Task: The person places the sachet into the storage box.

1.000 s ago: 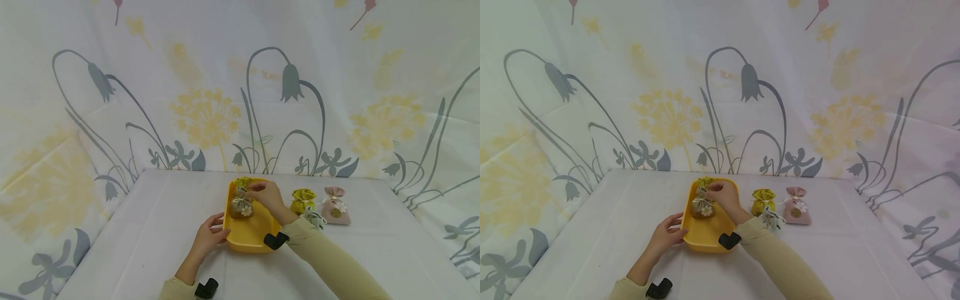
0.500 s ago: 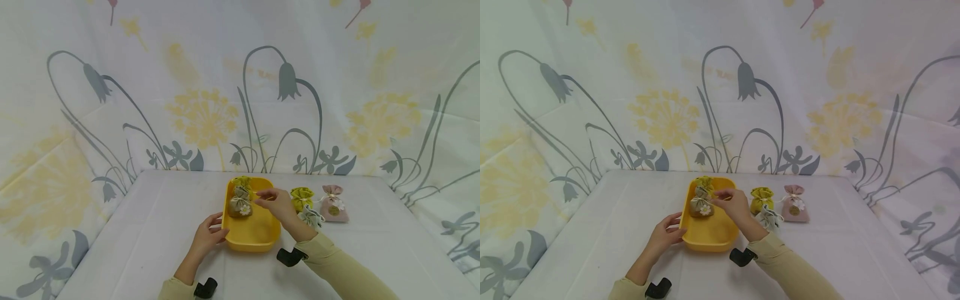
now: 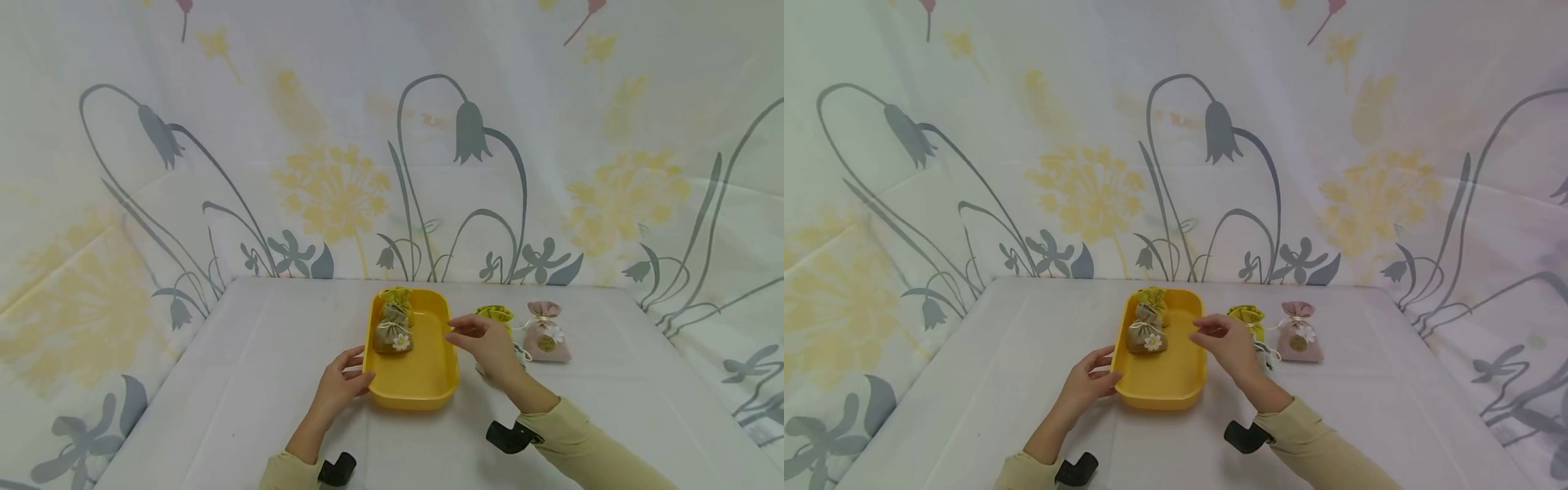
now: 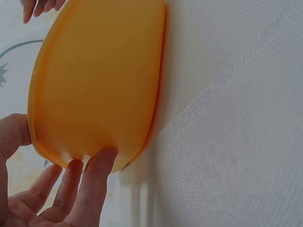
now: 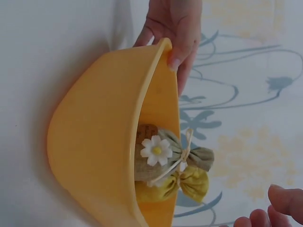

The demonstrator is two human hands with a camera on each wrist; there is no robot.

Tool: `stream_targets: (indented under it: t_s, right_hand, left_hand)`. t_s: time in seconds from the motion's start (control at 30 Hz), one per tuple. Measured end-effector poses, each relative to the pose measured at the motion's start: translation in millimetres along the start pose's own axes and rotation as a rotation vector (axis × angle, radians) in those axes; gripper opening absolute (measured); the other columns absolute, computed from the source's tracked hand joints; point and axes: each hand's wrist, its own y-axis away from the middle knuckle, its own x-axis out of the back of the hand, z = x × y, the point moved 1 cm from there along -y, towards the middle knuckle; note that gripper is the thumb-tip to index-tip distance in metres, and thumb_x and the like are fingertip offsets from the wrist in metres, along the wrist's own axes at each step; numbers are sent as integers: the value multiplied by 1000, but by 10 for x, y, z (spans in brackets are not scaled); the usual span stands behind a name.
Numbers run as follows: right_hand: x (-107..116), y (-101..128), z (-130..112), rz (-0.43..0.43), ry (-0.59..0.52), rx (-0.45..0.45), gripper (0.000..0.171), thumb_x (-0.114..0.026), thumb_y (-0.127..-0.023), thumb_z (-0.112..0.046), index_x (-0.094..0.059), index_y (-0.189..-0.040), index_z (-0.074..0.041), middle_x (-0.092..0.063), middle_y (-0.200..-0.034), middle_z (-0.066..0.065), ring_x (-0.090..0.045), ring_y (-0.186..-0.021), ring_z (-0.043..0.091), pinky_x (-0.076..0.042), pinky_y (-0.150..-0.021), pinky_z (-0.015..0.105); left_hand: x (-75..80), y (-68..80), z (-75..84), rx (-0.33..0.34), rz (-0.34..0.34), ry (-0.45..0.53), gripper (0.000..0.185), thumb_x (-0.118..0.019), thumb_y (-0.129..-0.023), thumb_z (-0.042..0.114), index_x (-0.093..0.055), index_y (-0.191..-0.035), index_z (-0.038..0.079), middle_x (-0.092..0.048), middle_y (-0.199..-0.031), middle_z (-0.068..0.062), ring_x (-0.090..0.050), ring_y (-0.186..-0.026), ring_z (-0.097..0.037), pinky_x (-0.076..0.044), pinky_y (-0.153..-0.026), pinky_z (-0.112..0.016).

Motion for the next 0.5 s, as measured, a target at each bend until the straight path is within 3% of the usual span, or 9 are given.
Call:
stream_targets:
  t_s: [0.27, 0.5]
  right_hand:
    - [258, 159, 75, 36, -31, -32, 31, -72, -82, -19, -67, -107, -2, -65, -96, 7, -59, -85, 16, -51, -72, 21]
    - [435, 243, 198, 91, -14, 30, 34, -74, -81, -19, -66, -107, 2, -66, -94, 9, -59, -81, 11, -51, -68, 19]
  left_hand:
    - [-5, 2, -4, -2, -3, 1, 57, -68, -85, 14, -44, -136, 4, -50, -124, -21, -58, -102, -30, -56, -72, -33]
    - [0, 6, -1, -12, -5, 8, 56, -67, -85, 14, -44, -136, 4, -50, -124, -21, -58, -103, -30, -56, -72, -33]
